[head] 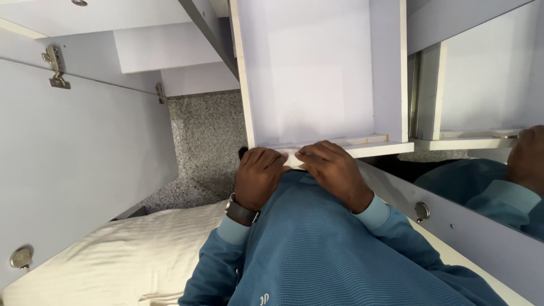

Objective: The person cleans the interior of a white cabinet drawer using a white cloth. They wipe the bottom, sides, and front panel of the drawer, then close it and repeat the process on a second drawer below.

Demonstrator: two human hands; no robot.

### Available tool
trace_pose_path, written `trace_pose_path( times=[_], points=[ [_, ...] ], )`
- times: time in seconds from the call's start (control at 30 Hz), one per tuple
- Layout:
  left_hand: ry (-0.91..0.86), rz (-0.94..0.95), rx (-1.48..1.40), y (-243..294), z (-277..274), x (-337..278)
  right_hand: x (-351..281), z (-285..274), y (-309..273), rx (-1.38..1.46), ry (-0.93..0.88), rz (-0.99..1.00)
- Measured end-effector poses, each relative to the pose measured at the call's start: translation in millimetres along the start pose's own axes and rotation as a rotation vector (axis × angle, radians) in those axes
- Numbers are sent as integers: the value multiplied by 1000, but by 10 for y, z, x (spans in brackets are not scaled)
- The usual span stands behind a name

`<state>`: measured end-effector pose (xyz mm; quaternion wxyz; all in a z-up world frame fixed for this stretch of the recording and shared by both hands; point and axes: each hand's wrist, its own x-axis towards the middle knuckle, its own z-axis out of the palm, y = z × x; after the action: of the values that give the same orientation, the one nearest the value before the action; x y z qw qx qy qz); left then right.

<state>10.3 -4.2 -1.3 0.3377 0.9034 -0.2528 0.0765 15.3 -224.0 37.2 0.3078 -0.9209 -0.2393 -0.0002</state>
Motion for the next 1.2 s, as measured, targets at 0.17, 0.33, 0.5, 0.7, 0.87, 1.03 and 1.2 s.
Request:
trace_pose_path(
  times=[0.17,0.33,0.5,0.7,0.87,1.03,1.2],
  points=[
    [50,-19,52,-77,18,185,213,-4,84,-35,67,-39],
    [175,37,198,-218,95,421,478,17,247,-141,148,-75],
    [206,0,195,-450,128,764,776,10,353,-203,252,-73],
    [252,20,107,-595,101,976,972,-138,474,-242,225,-2],
    [100,-1,9,-640,-15,1014,1158,-238,421,-176,61,121],
    [-23,24,-116,-779,-144,1155,1297,-239,418,-161,-106,221],
    [-157,-33,-202,-870,-307,1375,1491,-325,393,-69,-90,296]
  ],
)
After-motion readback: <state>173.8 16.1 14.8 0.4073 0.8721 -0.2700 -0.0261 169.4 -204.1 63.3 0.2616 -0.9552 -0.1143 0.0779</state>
